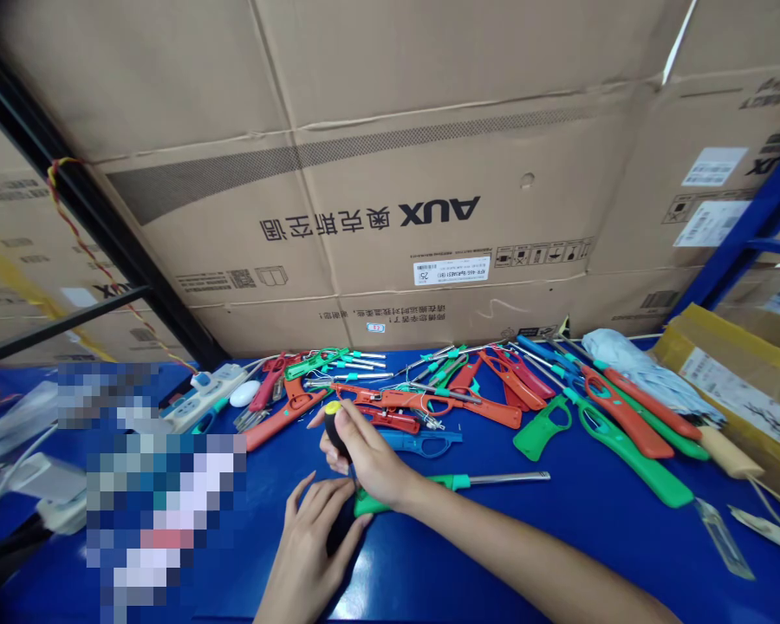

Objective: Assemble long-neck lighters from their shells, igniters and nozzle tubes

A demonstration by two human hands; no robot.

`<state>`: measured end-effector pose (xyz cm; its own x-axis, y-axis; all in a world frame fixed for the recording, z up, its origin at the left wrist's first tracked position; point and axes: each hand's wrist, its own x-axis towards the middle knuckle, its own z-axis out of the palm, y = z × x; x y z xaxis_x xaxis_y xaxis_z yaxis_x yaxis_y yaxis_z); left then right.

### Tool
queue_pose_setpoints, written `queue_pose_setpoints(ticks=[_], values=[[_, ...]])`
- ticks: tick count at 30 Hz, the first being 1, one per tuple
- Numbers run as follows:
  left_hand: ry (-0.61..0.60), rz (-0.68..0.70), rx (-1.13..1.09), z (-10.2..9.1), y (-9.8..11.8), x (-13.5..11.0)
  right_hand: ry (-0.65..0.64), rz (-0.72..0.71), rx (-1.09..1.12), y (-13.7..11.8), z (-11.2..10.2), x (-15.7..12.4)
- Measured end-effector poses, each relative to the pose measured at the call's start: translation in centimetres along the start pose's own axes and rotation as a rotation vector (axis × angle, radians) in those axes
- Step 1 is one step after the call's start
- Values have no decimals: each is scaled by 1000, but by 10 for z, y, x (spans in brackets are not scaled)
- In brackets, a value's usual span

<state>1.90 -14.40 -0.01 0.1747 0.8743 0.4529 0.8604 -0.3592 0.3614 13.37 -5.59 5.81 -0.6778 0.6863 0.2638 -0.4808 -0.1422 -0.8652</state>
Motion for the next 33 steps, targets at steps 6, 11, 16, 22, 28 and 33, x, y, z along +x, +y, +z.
queue_pose_setpoints(ticks=[6, 11, 16, 22, 28, 33], values=[[11, 3, 5, 3, -2, -2, -39, 2, -15, 4, 1, -4], [5, 5, 6, 2, -1, -1, -34, -35, 27, -1, 0, -4], [7, 13, -3, 0, 0, 0, -23, -43, 1, -6, -2, -4], [16, 1, -34, 0, 1, 0, -23, -13, -6, 0, -3, -4], [0, -12, -43, 1, 0, -1, -22, -28, -6, 4, -6, -3], [10, -6, -1, 0, 2, 0, -31, -35, -64, 1, -6, -6]])
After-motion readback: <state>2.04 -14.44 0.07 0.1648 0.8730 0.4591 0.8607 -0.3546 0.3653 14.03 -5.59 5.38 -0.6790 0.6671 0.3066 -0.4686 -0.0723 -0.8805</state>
